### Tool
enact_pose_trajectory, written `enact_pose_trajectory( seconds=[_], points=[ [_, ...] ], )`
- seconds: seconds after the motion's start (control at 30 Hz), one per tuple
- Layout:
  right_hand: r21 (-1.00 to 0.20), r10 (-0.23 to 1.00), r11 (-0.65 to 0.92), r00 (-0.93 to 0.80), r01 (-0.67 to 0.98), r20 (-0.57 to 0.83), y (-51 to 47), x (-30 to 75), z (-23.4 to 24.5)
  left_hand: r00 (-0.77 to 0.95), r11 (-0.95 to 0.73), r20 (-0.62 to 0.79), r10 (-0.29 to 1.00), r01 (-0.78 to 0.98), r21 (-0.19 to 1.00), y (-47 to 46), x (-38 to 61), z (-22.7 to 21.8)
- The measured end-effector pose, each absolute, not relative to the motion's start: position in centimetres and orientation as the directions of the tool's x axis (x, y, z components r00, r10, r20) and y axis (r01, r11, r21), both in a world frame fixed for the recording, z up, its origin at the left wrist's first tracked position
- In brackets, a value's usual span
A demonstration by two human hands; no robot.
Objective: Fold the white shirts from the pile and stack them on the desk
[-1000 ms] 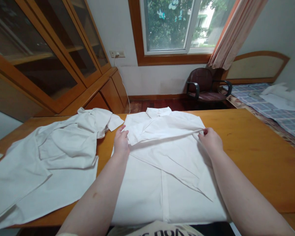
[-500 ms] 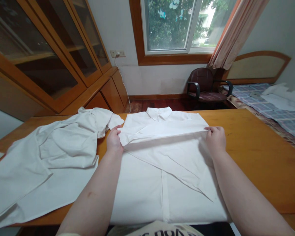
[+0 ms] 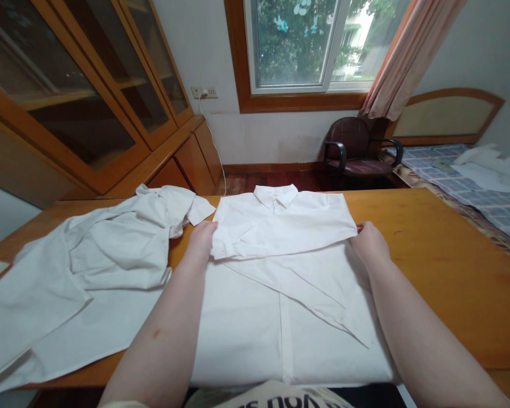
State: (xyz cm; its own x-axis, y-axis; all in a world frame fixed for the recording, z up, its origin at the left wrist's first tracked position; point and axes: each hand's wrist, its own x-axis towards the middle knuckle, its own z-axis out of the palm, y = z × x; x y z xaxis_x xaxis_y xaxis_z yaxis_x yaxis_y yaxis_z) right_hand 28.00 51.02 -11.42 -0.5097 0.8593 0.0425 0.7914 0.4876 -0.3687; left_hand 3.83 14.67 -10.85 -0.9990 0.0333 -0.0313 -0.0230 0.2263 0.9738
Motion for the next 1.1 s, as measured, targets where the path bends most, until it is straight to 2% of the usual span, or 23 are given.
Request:
enact_pose_trajectory(
  seconds=[0.1,0.2,0.27,0.33,0.53,0.63,0.77,0.93,1.1],
  points=[
    [-0.365,0.861,0.482,-0.508,0.797,0.027,51.2,28.1,-11.5,-0.999,0.583,0.046,0.016,0.046,0.811,14.2,3.7,-11.2],
    [-0.418,0.858,0.499,-0.499,0.759,0.119,51.4,28.2,-11.5,-0.991,0.743,0.104,0.084,0.132,0.656,14.1,3.7,-11.4],
    [-0.439,0.856,0.512,-0.480,0.738,0.191,51.4,28.4,-11.4,-0.988,0.769,0.088,0.130,0.156,0.620,14.1,3.7,-11.6],
    [-0.433,0.860,0.507,-0.470,0.745,0.198,51.5,28.6,-11.2,-0.984,0.798,0.053,0.170,0.169,0.578,14.0,3.6,-11.7],
    [-0.368,0.877,0.459,-0.478,0.808,0.044,52.3,28.7,-10.8,-0.966,0.877,-0.064,0.250,0.198,0.437,13.8,3.7,-11.7],
    [-0.343,0.791,0.558,-0.609,0.756,-0.055,53.4,29.0,-10.9,-0.957,0.886,-0.088,0.275,0.217,0.409,13.8,3.6,-11.7],
    [-0.387,0.684,0.638,-0.721,0.666,-0.111,54.8,29.7,-11.4,-0.953,0.902,-0.108,0.284,0.228,0.366,13.9,3.3,-11.9],
    [-0.400,0.765,0.574,-0.642,0.715,-0.049,55.1,29.6,-11.9,-0.943,0.911,-0.089,0.322,0.283,0.301,14.1,3.3,-12.4],
    [-0.392,0.808,0.525,-0.587,0.755,-0.048,54.8,28.8,-12.2,-0.937,0.918,-0.092,0.337,0.306,0.253,14.8,3.0,-12.5]
  ],
)
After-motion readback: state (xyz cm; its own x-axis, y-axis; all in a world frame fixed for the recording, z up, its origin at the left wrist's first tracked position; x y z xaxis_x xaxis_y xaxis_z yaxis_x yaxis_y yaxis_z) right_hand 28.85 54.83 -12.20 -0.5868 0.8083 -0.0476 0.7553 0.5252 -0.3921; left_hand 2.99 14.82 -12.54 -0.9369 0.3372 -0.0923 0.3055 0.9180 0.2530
